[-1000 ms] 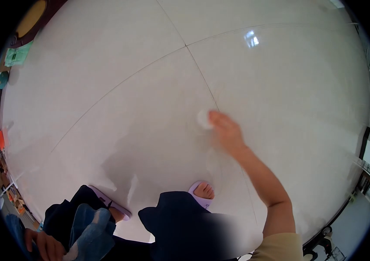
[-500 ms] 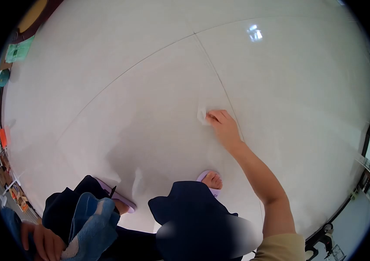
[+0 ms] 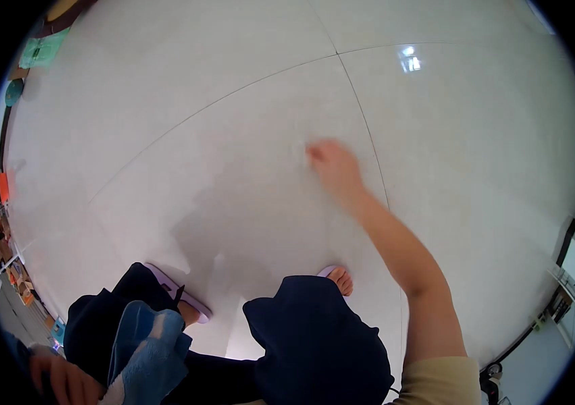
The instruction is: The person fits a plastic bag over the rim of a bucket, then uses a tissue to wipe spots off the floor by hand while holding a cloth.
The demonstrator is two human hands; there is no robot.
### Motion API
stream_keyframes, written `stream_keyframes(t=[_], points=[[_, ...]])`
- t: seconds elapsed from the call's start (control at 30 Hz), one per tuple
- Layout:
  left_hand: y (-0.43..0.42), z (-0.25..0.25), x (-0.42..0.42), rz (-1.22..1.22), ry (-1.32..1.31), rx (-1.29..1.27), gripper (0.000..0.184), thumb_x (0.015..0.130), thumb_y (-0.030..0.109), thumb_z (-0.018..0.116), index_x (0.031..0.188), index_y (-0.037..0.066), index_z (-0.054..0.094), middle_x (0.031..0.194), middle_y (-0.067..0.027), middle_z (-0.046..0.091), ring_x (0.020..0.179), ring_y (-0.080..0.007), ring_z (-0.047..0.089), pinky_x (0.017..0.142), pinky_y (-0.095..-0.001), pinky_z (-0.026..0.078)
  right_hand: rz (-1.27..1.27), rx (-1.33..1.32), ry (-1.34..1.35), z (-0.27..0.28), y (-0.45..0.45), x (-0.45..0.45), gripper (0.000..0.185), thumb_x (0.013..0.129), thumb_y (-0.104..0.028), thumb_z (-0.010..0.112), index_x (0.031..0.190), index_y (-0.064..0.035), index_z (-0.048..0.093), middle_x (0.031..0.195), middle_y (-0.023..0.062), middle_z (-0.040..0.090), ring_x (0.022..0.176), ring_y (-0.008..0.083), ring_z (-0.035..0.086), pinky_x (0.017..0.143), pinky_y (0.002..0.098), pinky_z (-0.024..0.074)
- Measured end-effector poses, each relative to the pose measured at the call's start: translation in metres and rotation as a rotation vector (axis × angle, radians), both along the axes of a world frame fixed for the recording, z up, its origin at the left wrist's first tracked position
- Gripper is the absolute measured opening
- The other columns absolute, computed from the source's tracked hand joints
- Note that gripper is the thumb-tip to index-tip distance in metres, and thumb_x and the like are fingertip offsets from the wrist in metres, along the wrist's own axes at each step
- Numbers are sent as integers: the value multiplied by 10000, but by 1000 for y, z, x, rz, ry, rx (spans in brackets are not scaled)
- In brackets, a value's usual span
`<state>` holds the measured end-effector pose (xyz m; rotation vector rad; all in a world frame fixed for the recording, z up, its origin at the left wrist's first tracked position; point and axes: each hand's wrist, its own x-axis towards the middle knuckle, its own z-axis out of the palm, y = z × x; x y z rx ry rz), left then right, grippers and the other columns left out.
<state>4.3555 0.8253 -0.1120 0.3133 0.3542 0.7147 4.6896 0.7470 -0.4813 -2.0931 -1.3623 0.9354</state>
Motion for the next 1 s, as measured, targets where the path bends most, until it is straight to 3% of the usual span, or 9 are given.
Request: stream_keyframes(t=[0.1,0.4,0.53,0.67,0.73,0.77,0.83,0.93,1.0], points=[[2,-6,3,-9,-64,-21,151,715,15,696,810,83,600,470,-72,511,325,-135,472,284,-247,355,232,-13,63,10,-36,-18,195,820,-232,536,913,-91,634,920,98,588,900,269,563,796,371,442],[-4,3,-2,-13,-106,9,155,715,6,696,822,71,605,481,-68,513,337,-134,481,290,-247,360,-264,596,-400,-23,150,78,172,799,-84,511,901,-68,648,965,97,592,955,267,526,794,358,447],[1,-5,-1,-32,-132,60,193,691,2,720,837,67,613,495,-71,515,350,-133,488,293,-245,363,-44,222,67,-2,107,2,250,837,-174,514,1041,-54,595,1059,125,580,1030,315,516,849,397,425],[-1,-5,-4,-11,-86,23,218,677,-1,733,845,64,611,496,-75,513,348,-131,484,292,-246,359,391,400,-378,-17,-16,-18,236,828,-148,536,1045,-78,595,1109,63,562,999,240,542,809,344,465],[-1,-9,-1,-21,-119,34,226,674,0,737,851,59,609,494,-76,512,347,-133,483,294,-246,359,64,44,-22,0,-66,-9,220,821,-117,555,1033,-79,596,1079,61,568,980,239,548,783,332,478],[0,-10,1,-34,-124,18,226,674,0,737,851,59,609,494,-76,512,347,-133,483,294,-246,359,73,65,-277,17,-87,10,183,852,-161,550,1001,-67,600,1027,81,569,940,233,552,776,309,471],[0,-9,6,-47,-135,24,256,662,5,749,868,51,603,498,-77,513,351,-132,487,292,-239,354,-652,290,-81,16,-140,61,232,898,-236,505,962,-41,613,976,99,555,902,217,532,781,301,436],[-7,-6,12,7,-194,-1,292,649,10,763,888,53,600,525,-87,524,365,-134,500,294,-240,344,-816,38,-802,13,-255,140,192,856,-113,484,939,26,588,975,132,541,894,267,532,774,324,442],[-6,-7,21,-43,-254,-9,313,641,16,771,898,53,597,538,-89,529,370,-136,503,298,-237,342,-1065,-62,-718,-33,-329,158,195,854,-112,472,925,28,588,970,139,541,891,271,528,766,339,441]])
